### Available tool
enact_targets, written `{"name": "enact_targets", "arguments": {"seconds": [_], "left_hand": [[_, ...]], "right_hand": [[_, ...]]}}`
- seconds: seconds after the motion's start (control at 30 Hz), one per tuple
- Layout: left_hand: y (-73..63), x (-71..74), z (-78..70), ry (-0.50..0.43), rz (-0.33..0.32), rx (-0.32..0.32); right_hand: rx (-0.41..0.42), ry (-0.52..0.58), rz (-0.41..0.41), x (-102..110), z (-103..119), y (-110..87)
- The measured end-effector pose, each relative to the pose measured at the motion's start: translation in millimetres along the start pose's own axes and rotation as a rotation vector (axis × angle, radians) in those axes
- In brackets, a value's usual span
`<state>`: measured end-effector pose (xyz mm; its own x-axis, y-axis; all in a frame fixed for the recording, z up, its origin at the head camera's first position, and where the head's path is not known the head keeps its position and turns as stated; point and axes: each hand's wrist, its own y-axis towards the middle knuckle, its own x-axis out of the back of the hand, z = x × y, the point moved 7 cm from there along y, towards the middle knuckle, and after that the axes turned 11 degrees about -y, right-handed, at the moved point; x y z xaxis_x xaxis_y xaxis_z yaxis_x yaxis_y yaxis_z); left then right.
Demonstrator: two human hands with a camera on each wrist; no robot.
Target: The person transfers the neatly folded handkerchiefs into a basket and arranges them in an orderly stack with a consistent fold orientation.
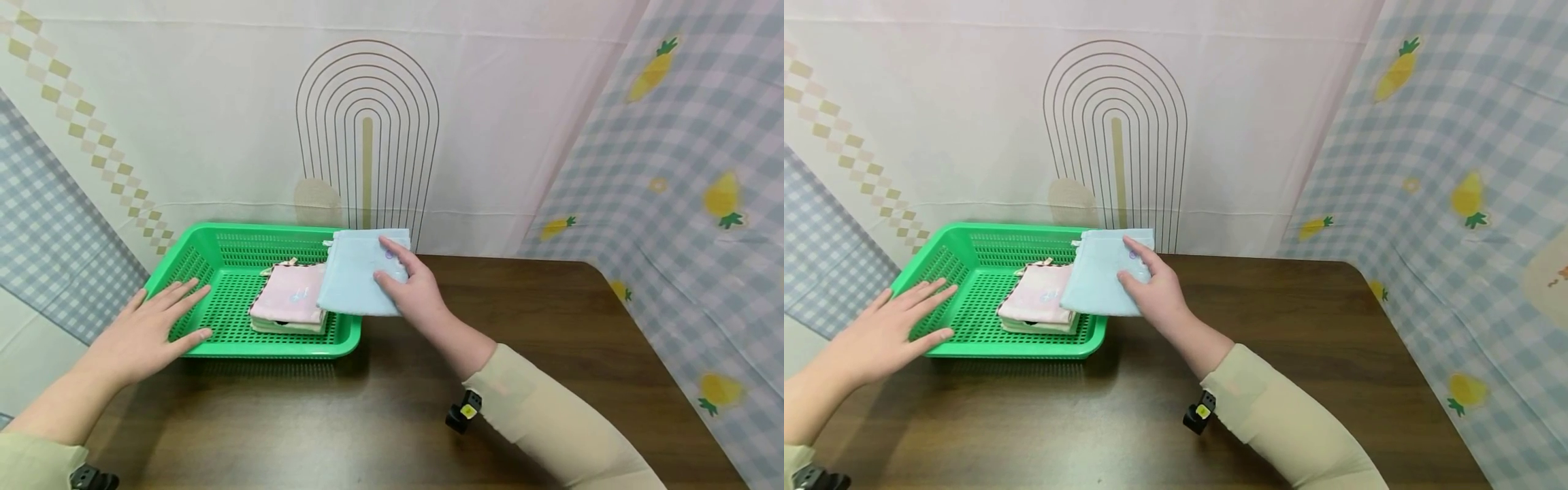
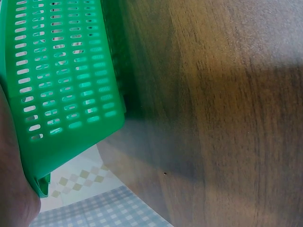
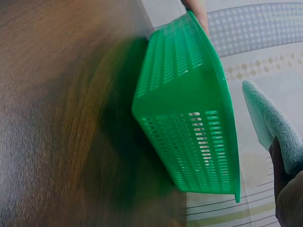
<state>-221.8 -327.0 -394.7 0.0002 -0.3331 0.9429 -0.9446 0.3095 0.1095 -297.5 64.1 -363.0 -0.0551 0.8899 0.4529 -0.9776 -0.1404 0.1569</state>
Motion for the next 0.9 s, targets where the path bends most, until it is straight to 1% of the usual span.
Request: {"name": "enact_targets", "arguments": {"seconds": [0.2,0.33,0.73,0.9], "left_hand": [[-0.2,1.1,-2.1,0.000,-0.003,-0.008],[0.0,1.7,-3.3,-0.004,-0.001,0.001],[-0.5,2.4,-3.3,-0.001,-0.009,0.005],[-0.7,3.3,-4.0,-0.002,-0.009,0.007]], "right_hand": [[0.004,0.016,0.019,-12.9,1.4,0.3],[0.009,0.019,0.043,-21.1,4.3,0.3],[0.008,-0.013,0.084,-43.1,13.2,3.5],[0.025,-0.009,0.086,-51.0,18.5,5.8]]}}
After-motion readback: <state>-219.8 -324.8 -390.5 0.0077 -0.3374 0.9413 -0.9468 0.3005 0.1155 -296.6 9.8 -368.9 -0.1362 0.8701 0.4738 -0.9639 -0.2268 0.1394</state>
